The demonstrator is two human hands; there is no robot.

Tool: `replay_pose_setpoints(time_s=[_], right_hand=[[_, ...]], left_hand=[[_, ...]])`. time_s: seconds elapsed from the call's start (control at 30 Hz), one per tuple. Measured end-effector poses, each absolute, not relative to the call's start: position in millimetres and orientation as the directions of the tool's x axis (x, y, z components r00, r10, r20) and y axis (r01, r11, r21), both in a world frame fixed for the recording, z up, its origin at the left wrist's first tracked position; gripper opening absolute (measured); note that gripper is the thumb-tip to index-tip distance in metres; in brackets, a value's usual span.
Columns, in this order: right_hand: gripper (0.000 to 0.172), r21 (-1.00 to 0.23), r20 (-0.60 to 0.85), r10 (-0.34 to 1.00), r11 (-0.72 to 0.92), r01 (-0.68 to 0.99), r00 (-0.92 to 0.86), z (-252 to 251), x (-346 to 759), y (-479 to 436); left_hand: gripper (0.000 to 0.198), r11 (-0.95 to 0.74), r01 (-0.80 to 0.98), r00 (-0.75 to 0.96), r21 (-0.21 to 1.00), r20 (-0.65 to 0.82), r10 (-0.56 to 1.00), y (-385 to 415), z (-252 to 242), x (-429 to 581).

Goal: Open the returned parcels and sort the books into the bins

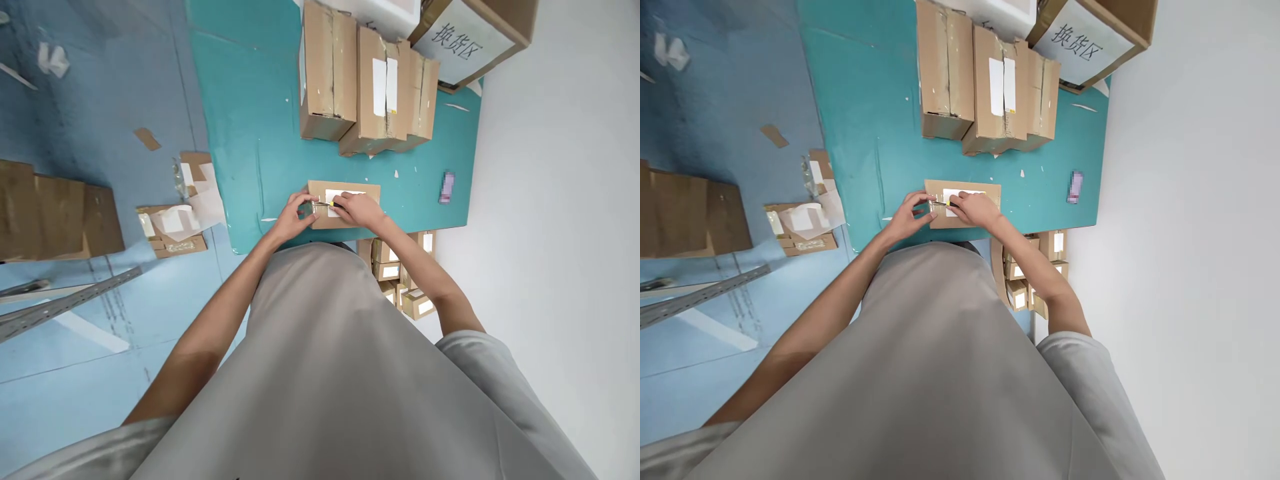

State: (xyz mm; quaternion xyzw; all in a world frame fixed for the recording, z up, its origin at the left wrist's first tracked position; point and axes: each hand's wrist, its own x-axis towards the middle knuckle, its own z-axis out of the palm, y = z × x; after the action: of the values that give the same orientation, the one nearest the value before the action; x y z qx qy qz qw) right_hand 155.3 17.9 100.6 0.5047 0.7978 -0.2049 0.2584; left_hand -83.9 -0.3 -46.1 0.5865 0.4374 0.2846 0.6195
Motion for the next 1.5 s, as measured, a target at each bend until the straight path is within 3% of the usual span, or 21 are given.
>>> replay_pose_setpoints(time_s=[0.73, 1.03, 1.2, 1.5], right_hand=[[0.052, -0.047, -0.677, 0.631, 0.479, 0.877, -0.380, 116.1, 140.8, 28.9], [0.045, 0.006, -0.684, 0.629, 0.511, 0.859, -0.369, 128.6, 123.6, 38.9], [0.039, 0.048, -0.719, 0.631, 0.464, 0.884, -0.292, 135.0, 162.9, 35.3], [0.035, 0.018, -0.744, 0.608, 0.432, 0.902, -0.277, 139.1, 243.7, 19.1]], left_hand=[[0.051, 0.116, 0.140, 0.467, 0.983, -0.169, 0.868, -2.7, -53.1, -83.9], [0.048, 0.193, 0.112, 0.333, 0.975, -0.220, 0.917, -12.0, -48.3, -73.4], [0.041, 0.230, 0.141, 0.215, 0.963, -0.257, 0.942, -16.0, -41.0, -62.3], [0.034, 0.270, 0.220, 0.059, 0.937, -0.289, 0.956, -30.5, -27.9, -36.3]])
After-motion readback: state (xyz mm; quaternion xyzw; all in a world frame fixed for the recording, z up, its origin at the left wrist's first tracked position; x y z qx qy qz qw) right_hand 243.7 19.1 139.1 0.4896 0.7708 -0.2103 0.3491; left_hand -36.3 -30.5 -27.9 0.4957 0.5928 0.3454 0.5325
